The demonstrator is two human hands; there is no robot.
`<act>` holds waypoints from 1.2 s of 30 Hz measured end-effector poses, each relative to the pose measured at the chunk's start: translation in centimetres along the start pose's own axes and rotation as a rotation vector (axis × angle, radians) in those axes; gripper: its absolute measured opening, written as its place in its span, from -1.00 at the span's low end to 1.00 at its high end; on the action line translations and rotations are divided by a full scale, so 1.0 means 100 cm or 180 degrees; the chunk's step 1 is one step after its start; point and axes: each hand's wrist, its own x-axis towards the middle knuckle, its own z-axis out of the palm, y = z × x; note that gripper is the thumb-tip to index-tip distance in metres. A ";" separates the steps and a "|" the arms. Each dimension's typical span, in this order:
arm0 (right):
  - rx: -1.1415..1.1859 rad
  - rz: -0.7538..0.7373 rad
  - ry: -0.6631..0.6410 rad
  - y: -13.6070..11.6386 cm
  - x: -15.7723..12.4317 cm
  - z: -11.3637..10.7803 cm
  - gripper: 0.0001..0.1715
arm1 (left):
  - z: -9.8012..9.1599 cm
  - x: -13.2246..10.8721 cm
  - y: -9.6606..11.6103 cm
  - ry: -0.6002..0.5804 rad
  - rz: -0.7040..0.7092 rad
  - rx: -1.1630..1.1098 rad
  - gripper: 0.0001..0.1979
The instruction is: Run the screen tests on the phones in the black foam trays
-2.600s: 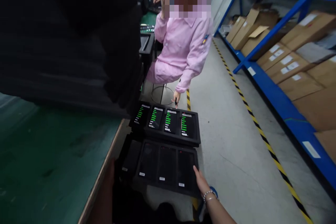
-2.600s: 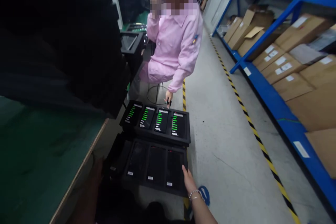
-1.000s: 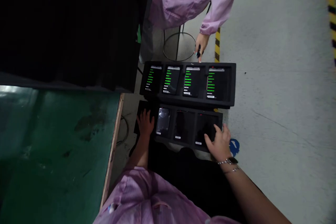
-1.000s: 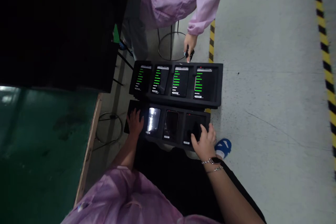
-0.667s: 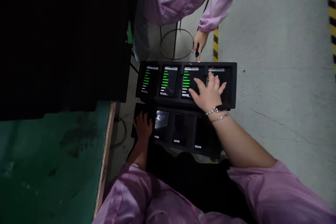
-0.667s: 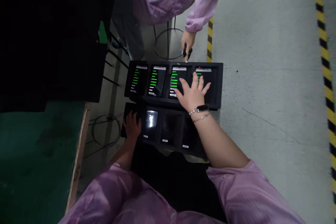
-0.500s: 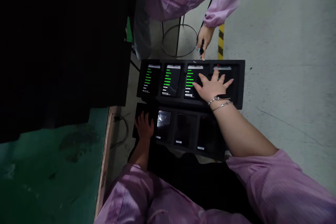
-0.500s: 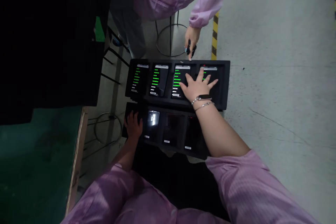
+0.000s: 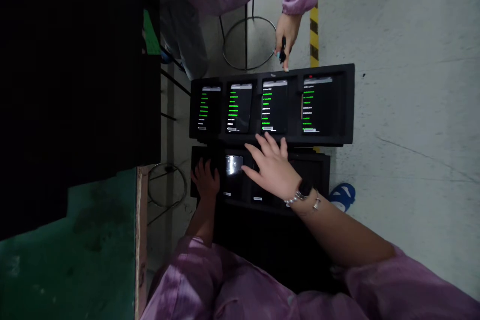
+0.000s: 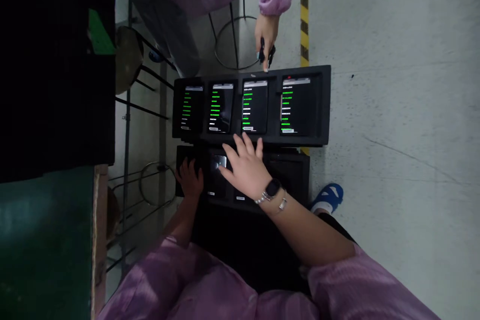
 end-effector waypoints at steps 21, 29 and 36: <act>-0.0023 -0.0484 -0.0259 -0.041 0.034 -0.005 -0.15 | 0.004 0.004 -0.002 -0.0179 -0.0105 0.0024 -0.52; 0.0094 -0.0629 -0.0295 -0.059 0.062 0.007 -0.24 | 0.006 -0.002 -0.005 -0.0209 -0.0102 0.0120 -0.48; 0.0312 -0.0629 0.0080 -0.067 0.134 0.029 -0.13 | 0.008 -0.001 -0.007 -0.0194 -0.0136 0.0145 -0.50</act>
